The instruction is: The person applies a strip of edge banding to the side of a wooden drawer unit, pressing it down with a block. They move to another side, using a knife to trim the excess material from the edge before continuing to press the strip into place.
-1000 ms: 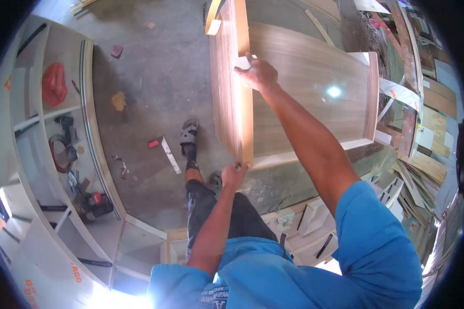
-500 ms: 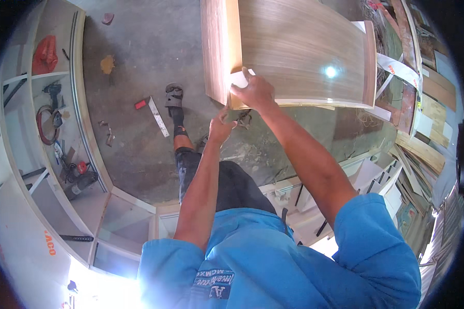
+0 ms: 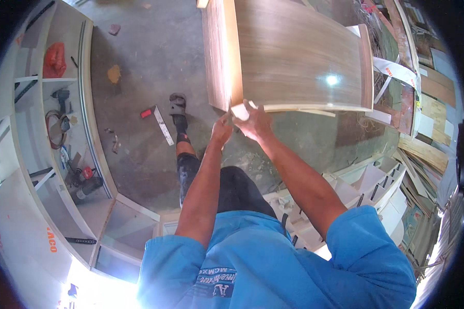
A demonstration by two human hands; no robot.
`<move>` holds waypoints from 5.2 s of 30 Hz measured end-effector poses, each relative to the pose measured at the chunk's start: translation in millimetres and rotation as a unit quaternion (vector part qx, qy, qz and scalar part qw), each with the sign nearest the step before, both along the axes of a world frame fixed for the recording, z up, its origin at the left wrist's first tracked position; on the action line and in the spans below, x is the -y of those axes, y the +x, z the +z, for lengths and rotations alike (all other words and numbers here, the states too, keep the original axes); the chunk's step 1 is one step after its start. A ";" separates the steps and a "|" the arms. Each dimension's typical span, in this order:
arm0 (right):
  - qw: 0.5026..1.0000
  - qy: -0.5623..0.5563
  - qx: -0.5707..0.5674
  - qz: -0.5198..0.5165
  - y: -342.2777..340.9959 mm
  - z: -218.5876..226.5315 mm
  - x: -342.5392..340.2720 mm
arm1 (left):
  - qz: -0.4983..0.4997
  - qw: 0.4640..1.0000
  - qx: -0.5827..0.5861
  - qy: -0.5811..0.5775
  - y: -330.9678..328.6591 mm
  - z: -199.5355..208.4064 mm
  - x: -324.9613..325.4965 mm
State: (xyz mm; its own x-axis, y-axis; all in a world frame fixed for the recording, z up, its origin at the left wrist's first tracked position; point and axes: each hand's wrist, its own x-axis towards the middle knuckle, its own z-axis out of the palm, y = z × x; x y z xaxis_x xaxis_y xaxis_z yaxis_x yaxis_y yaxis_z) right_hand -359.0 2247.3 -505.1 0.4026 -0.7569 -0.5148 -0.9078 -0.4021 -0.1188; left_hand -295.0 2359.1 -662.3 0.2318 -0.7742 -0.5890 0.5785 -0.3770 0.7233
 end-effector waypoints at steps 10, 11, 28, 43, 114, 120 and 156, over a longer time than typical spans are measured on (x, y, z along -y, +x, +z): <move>0.997 -0.057 0.033 -0.046 50.4 -10.4 16.5 | -0.037 0.989 0.093 0.113 10.5 12.9 10.8; 0.996 -0.061 0.016 -0.061 59.8 -11.7 24.9 | -0.033 0.989 0.098 0.101 11.2 17.0 17.6; 0.999 -0.051 -0.017 -0.005 330.5 -19.0 355.7 | -0.162 0.942 0.170 0.238 63.8 68.6 67.2; 0.997 -0.071 0.039 0.001 452.9 -53.0 533.5 | -0.166 0.944 0.133 0.251 71.6 70.7 69.8; 0.978 -0.087 0.087 0.168 -35.4 -47.9 14.8 | 0.021 0.988 -0.066 0.135 25.9 33.0 15.3; 0.995 -0.013 0.043 -0.084 12.5 -8.9 -16.3 | 0.077 0.981 -0.123 0.132 15.9 17.5 8.9; 0.994 -0.089 0.068 0.009 438.7 -58.1 526.0 | -0.151 0.950 0.106 0.253 112.8 78.5 120.5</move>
State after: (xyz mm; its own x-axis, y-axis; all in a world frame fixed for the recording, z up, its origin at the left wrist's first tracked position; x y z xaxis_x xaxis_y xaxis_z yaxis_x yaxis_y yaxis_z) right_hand 79.7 1721.3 -563.2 0.4735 -0.8232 -0.3132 -0.8808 -0.4436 -0.1658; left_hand -182.2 2238.6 -583.8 0.1990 -0.4546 -0.8682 0.2501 -0.8330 0.4935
